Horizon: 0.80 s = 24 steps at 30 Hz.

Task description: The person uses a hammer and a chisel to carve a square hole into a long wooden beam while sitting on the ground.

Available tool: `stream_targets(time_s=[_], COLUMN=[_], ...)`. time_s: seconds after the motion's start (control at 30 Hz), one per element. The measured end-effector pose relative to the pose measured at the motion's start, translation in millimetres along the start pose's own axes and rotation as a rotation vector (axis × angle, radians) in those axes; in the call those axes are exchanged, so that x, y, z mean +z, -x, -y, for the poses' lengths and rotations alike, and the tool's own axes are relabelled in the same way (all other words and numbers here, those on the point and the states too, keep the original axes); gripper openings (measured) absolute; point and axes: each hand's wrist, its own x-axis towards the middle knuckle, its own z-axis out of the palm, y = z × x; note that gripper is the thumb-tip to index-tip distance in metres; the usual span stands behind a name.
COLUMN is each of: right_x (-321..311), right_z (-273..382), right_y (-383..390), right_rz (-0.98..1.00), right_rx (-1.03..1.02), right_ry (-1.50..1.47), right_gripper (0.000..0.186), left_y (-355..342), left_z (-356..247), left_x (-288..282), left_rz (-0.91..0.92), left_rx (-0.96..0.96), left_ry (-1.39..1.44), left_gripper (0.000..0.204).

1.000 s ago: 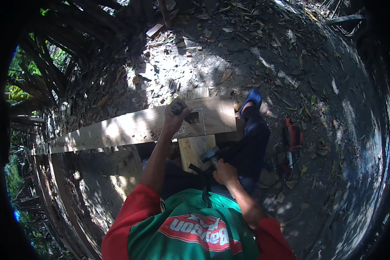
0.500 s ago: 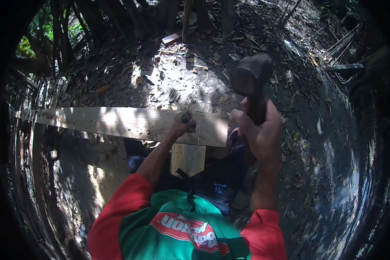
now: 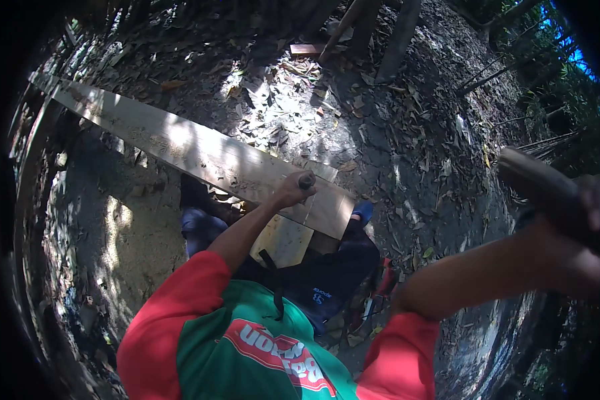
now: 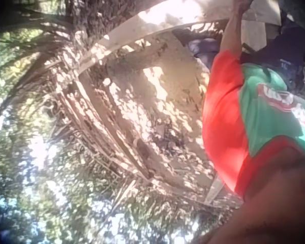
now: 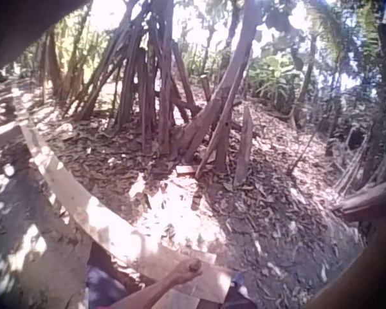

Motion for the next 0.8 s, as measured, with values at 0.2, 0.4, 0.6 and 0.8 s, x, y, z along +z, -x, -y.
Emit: stream_targets(time_s=[0.2, 0.4, 0.6, 0.8], right_x=[66.6, 14.7, 20.8, 25.9], right_z=[-99.1, -78.1, -58.4, -67.4], right_y=[367.2, 463.3, 530.8, 532.5], right_rz=[0.557, 0.246, 0.761, 0.944], right_rx=[0.994, 1.787, 1.739, 1.772], right_ry=[0.820, 0.611, 0.794, 0.673], right_gripper=[0.033, 0.033, 0.040, 0.054], left_y=[-6.2, -39.9, -28.4, -18.3], left_z=[17.5, -0.7, 6.4, -3.0], left_x=[9.8, 9.7, 1.0, -31.1], left_rz=[-0.075, -0.042, 0.047, -0.112], left_rx=[0.479, -0.043, 0.024, -0.082], left_ry=[-0.157, -0.020, 0.021, 0.228], left_gripper=[0.021, 0.018, 0.021, 0.019])
